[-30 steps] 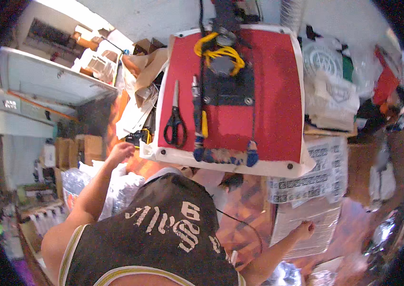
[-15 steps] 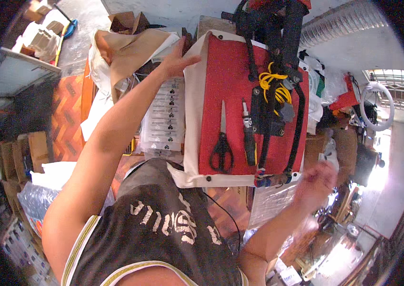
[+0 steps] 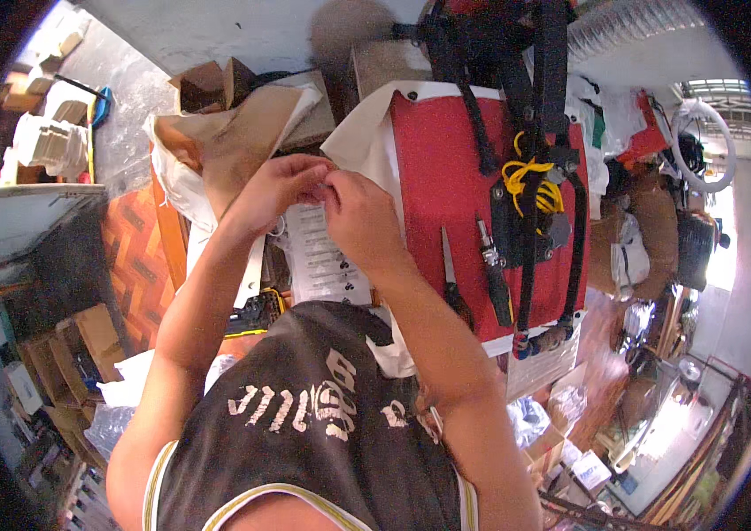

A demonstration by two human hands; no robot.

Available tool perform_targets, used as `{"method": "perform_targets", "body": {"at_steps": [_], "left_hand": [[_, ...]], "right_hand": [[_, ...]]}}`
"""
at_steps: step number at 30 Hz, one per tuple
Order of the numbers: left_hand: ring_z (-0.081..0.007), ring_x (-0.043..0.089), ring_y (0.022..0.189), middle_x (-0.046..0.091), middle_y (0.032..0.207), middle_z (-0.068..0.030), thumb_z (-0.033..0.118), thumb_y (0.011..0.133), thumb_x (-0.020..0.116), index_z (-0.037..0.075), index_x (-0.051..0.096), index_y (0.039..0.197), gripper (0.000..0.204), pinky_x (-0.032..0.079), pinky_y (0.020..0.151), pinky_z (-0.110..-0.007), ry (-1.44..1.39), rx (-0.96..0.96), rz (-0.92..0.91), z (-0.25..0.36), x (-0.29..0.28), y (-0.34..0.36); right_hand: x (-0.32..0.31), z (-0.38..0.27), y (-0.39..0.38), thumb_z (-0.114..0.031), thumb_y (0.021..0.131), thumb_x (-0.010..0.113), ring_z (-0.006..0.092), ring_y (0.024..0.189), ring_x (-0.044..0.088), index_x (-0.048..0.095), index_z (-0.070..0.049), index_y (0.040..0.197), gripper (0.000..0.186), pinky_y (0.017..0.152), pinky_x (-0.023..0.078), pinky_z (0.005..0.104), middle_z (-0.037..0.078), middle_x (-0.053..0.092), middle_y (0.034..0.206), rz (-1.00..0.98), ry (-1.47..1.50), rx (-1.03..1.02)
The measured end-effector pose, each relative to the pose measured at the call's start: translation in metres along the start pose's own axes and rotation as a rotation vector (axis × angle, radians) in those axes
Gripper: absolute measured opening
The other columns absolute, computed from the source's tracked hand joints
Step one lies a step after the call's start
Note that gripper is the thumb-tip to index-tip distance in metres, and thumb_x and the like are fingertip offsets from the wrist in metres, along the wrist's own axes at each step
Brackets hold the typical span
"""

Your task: The person uses scissors to trim a white fabric strip on a red and white bag, then folds the edge and uses a handheld rivet tool to attach metal rivets along the strip. The person repeats folding and riveting along the bag edge.

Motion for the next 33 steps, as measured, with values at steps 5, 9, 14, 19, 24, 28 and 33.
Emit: {"method": "perform_targets", "body": {"at_steps": [5,9,14,19,24,28,33], "left_hand": [[-0.0141,0.066,0.087,0.073,0.098,-0.0104,0.007,0.094,0.067,-0.007,0.071,0.109,0.021,0.055,0.08,-0.027,-0.092,0.056,0.031,-0.033,-0.016,-0.006],[-0.0168,0.069,0.088,0.074,0.098,-0.0132,0.003,0.091,0.069,-0.009,0.071,0.109,0.021,0.057,0.082,-0.029,-0.198,0.012,0.111,-0.059,-0.027,-0.012],[-0.0164,0.069,0.084,0.074,0.097,-0.0125,0.002,0.089,0.071,-0.007,0.071,0.108,0.021,0.057,0.08,-0.029,-0.201,-0.001,0.202,-0.074,-0.034,-0.007],[-0.0145,0.067,0.084,0.073,0.097,-0.0094,0.008,0.088,0.074,-0.005,0.072,0.107,0.023,0.054,0.077,-0.028,0.002,0.048,0.16,-0.056,-0.033,-0.007],[-0.0143,0.066,0.085,0.073,0.096,-0.0081,0.009,0.087,0.076,-0.004,0.07,0.105,0.023,0.054,0.079,-0.028,-0.103,0.009,-0.093,-0.063,-0.037,0.01],[-0.0172,0.067,0.085,0.072,0.096,-0.008,0.006,0.089,0.074,-0.001,0.068,0.103,0.017,0.055,0.079,-0.031,-0.375,-0.187,-0.275,-0.092,-0.043,0.023],[-0.0184,0.067,0.086,0.071,0.103,-0.0088,0.009,0.092,0.07,0.0,0.068,0.104,0.015,0.054,0.08,-0.031,-0.622,-0.281,-0.423,-0.116,-0.033,0.028]], "right_hand": [[0.025,0.009,0.003,-0.009,0.087,0.062,0.043,0.084,0.064,0.06,-0.001,0.089,0.009,0.073,0.051,0.0523,0.021,0.065,0.086,-0.203,-0.043,0.025],[0.044,0.015,0.002,-0.009,0.086,0.062,0.0428,0.083,0.064,0.062,-0.001,0.086,0.008,0.073,0.05,0.0515,0.021,0.066,0.085,-0.327,-0.006,0.081],[0.058,0.018,-0.003,-0.008,0.084,0.065,0.0419,0.084,0.065,0.063,0.0,0.086,0.008,0.074,0.05,0.0512,0.021,0.067,0.085,-0.288,-0.009,0.12],[0.053,0.017,0.006,-0.003,0.08,0.069,0.0388,0.08,0.068,0.065,0.0,0.087,0.008,0.072,0.053,0.0457,0.019,0.069,0.083,-0.292,-0.078,0.173],[0.051,0.012,0.014,-0.003,0.078,0.071,0.0383,0.078,0.067,0.062,0.0,0.086,0.012,0.069,0.052,0.0457,0.017,0.067,0.079,-0.35,-0.192,0.019],[0.051,0.0,0.011,-0.007,0.076,0.074,0.0391,0.077,0.063,0.058,-0.002,0.085,0.019,0.068,0.05,0.0478,0.016,0.062,0.078,-0.317,-0.27,-0.163],[0.048,0.007,0.013,-0.015,0.079,0.072,0.038,0.089,0.062,0.059,-0.005,0.085,0.018,0.075,0.051,0.0485,0.015,0.062,0.087,-0.462,-0.261,-0.162]]}}
Point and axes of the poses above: each hand's wrist, its own y-axis towards the middle knuckle, its own x-axis out of the palm, z = x × y, the point moved 6 cm from there along y, towards the middle knuckle
